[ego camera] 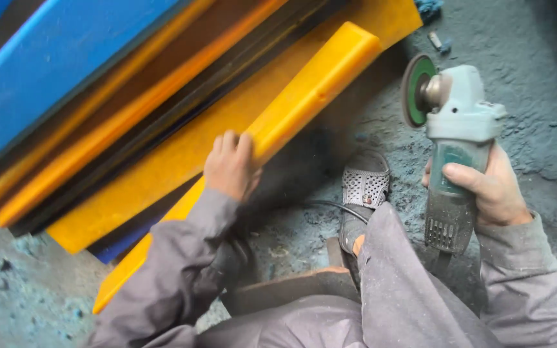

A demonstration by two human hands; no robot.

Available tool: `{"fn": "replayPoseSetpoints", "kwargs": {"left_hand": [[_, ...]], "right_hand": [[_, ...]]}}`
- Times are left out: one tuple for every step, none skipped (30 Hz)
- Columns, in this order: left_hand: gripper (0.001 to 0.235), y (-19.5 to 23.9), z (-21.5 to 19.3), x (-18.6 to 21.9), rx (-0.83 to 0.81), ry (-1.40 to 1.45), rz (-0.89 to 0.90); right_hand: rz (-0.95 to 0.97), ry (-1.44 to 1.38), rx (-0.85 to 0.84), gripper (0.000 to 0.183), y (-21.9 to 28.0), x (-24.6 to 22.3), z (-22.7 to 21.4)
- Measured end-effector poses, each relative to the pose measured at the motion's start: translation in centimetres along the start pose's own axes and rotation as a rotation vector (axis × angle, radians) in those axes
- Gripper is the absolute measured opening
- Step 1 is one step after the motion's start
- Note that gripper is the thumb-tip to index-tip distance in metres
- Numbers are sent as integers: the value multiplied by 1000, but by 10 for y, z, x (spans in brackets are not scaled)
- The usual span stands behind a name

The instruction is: The person uses a handheld angle grinder to smooth or finish the edges of painted metal beams.

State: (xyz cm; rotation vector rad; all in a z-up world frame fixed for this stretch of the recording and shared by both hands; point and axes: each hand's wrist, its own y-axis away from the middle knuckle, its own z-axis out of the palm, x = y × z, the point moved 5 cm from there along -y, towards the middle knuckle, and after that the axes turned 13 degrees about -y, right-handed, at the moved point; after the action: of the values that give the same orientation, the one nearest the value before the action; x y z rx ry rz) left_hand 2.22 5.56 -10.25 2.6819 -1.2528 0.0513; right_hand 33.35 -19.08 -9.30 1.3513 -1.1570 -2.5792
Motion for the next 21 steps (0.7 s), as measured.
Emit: {"fn": "replayPoseSetpoints", "kwargs": {"left_hand": [[73, 29, 8, -11, -91, -13, -4], [80, 63, 16, -20, -193, -20, -4], [80, 91, 24, -30, -206, -8, -23], [88, 113, 31, -41, -203, -95, -11], [95, 135, 38, -51, -200, -183, 1], [95, 141, 45, -56, -188, -181, -5], [95, 146, 53, -62, -211, -202, -12], [96, 158, 60, -64, -256, -211, -6], [96, 155, 52, -69, -265, -198, 1], [91, 149, 45, -77, -263, -94, -35], [87, 144, 36, -85, -260, 10, -71], [87, 149, 34, -94, -245, 4, -86], [78, 155, 31, -104, -234, 6, -131], [70, 161, 30, -112, -220, 9, -173], [70, 175, 33, -118, -202, 3, -184], [66, 187, 41, -130, -308, -72, -266], [63, 199, 50, -142, -413, -146, -350], [63, 200, 47, -148, -430, -150, -343], [53, 199, 44, -151, -406, -133, -294], [43, 193, 45, -151, -373, -110, -236], [43, 190, 36, -150, -382, -109, -221]], "right_hand": [[1, -4, 16, 67, 2, -1, 3], [11, -12, 38, 68, 10, 0, 5], [33, 1, 32, 68, 15, 0, 8], [9, -2, 54, 67, 20, -1, 10], [-16, -5, 75, 67, 25, -3, 11], [-24, 2, 69, 67, 25, -4, 11], [-37, 2, 43, 67, 25, -6, 12], [-32, -1, 37, 67, 35, -6, 12], [-22, 4, 51, 67, 42, -6, 13], [-47, 39, 54, 62, 42, -7, 14], [-71, 75, 57, 57, 44, -10, 16], [-81, 79, 38, 57, 45, -8, 17], [-98, 41, 33, 56, 46, -8, 17], [-117, 2, 29, 54, 48, -6, 16], [-130, 5, 11, 54, 46, -8, 16], [-132, -41, 30, 56, 46, -8, 15], [-135, -87, 49, 57, 44, -8, 13], [-121, -96, 59, 57, 45, -6, 11], [-108, -85, 64, 56, 47, -3, 8], [-106, -70, 76, 55, 50, -2, 2], [-102, -75, 92, 55, 55, -2, 5]]}}
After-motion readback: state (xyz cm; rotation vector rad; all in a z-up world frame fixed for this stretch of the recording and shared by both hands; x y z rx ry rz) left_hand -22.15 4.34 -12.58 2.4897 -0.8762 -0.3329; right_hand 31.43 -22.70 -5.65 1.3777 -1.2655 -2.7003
